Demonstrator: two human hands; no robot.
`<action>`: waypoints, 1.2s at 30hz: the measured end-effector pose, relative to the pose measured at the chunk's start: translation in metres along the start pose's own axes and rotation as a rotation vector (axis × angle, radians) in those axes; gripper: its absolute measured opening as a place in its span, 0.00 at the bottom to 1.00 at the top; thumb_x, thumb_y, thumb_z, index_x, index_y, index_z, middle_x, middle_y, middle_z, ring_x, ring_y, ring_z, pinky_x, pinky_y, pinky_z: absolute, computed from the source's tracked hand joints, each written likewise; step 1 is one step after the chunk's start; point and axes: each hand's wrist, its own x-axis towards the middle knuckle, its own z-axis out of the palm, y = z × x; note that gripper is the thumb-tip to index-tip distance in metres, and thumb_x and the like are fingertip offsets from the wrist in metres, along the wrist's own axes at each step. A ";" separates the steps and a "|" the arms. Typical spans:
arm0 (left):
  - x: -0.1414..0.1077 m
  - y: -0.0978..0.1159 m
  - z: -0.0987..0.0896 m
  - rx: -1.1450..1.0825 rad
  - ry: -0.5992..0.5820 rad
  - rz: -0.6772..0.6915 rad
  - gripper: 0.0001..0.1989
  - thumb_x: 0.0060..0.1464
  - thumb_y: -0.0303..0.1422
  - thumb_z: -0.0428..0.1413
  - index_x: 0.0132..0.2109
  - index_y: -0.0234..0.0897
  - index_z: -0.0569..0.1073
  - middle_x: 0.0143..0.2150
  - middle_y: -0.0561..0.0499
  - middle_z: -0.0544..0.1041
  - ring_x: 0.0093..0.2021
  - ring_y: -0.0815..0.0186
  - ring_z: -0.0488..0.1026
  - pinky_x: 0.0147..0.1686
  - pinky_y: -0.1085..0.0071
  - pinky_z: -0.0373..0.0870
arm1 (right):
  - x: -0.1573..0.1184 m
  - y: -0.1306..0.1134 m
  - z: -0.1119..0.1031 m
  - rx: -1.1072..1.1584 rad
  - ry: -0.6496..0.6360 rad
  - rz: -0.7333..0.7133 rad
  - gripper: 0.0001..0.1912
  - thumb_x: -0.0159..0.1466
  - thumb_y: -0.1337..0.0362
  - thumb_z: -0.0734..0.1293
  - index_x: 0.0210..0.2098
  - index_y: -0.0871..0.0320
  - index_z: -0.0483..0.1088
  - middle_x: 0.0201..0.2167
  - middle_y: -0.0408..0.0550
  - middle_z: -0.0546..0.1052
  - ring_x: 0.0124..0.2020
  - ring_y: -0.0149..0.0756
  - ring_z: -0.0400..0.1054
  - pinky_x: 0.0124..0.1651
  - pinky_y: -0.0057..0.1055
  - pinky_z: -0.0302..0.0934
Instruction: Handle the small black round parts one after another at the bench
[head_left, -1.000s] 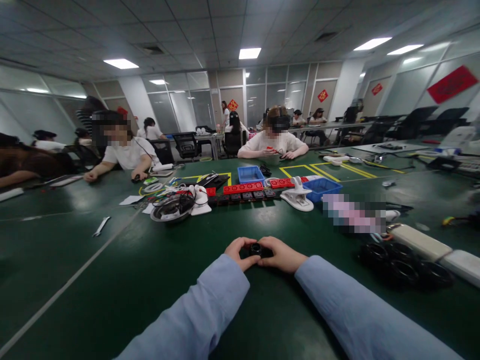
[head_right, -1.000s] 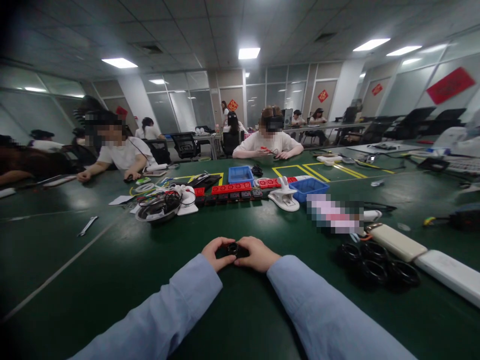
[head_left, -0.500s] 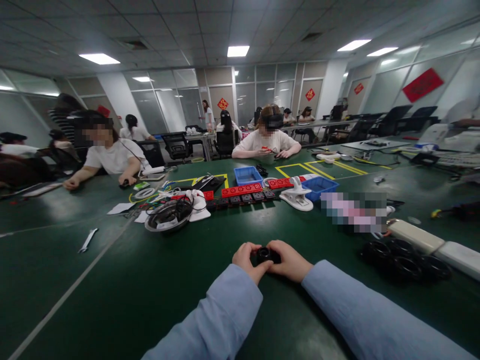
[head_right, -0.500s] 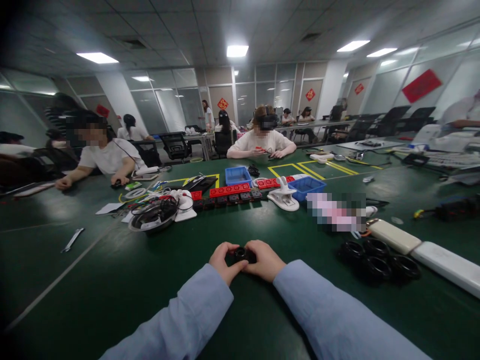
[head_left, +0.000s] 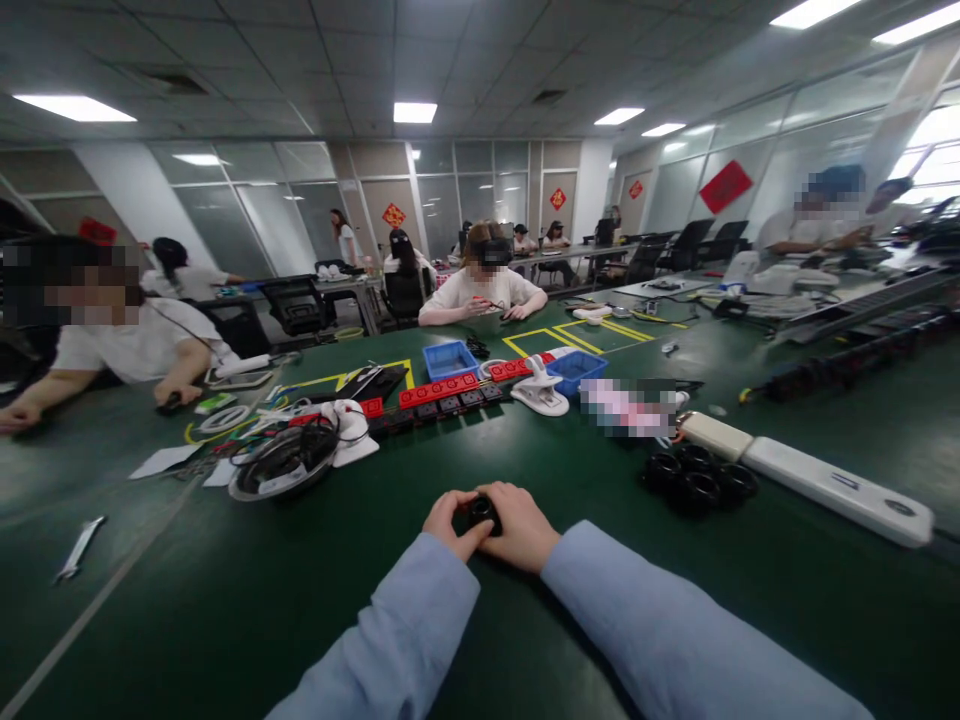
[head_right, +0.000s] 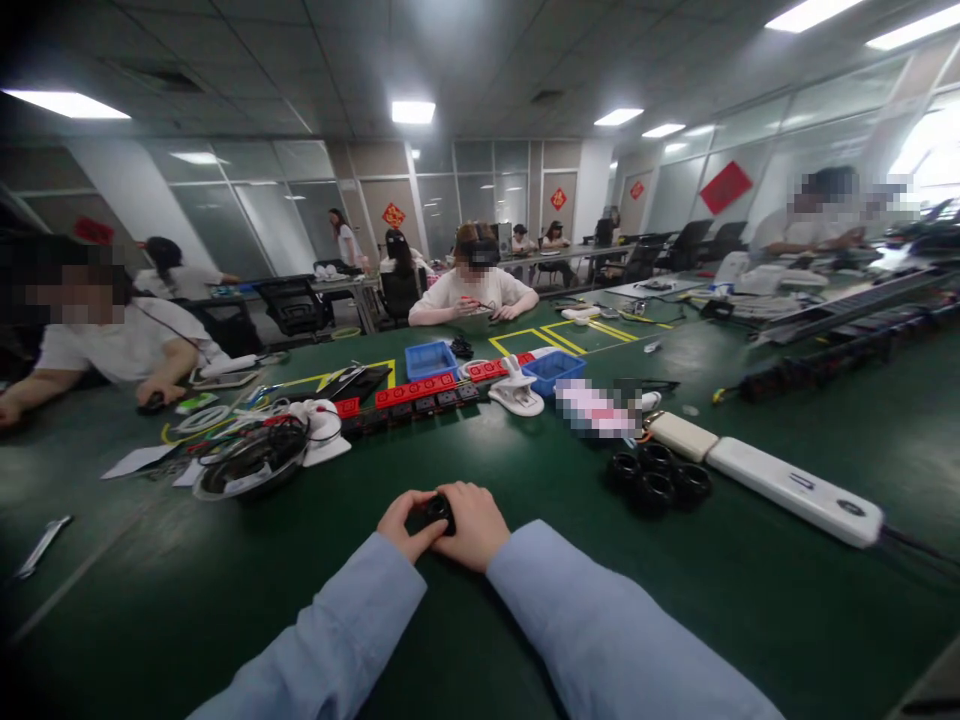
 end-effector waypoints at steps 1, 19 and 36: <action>0.000 0.001 -0.001 -0.005 -0.012 0.001 0.13 0.36 0.26 0.57 0.34 0.36 0.70 0.32 0.52 0.70 0.34 0.64 0.67 0.37 0.66 0.65 | 0.001 0.003 -0.002 0.053 -0.037 -0.028 0.24 0.48 0.61 0.67 0.44 0.58 0.63 0.39 0.48 0.70 0.40 0.39 0.62 0.43 0.33 0.53; -0.009 0.010 -0.003 0.047 -0.029 -0.067 0.15 0.34 0.26 0.58 0.35 0.38 0.70 0.31 0.53 0.70 0.34 0.65 0.68 0.36 0.68 0.65 | 0.001 0.023 -0.009 0.182 -0.171 -0.105 0.13 0.50 0.65 0.67 0.36 0.59 0.65 0.34 0.46 0.69 0.37 0.36 0.61 0.39 0.32 0.53; -0.017 0.021 0.001 0.081 0.024 -0.076 0.15 0.35 0.26 0.59 0.36 0.35 0.69 0.33 0.52 0.70 0.36 0.65 0.68 0.39 0.67 0.65 | -0.012 0.018 -0.013 0.167 -0.147 -0.175 0.24 0.50 0.68 0.64 0.47 0.58 0.61 0.42 0.49 0.69 0.43 0.40 0.60 0.46 0.35 0.52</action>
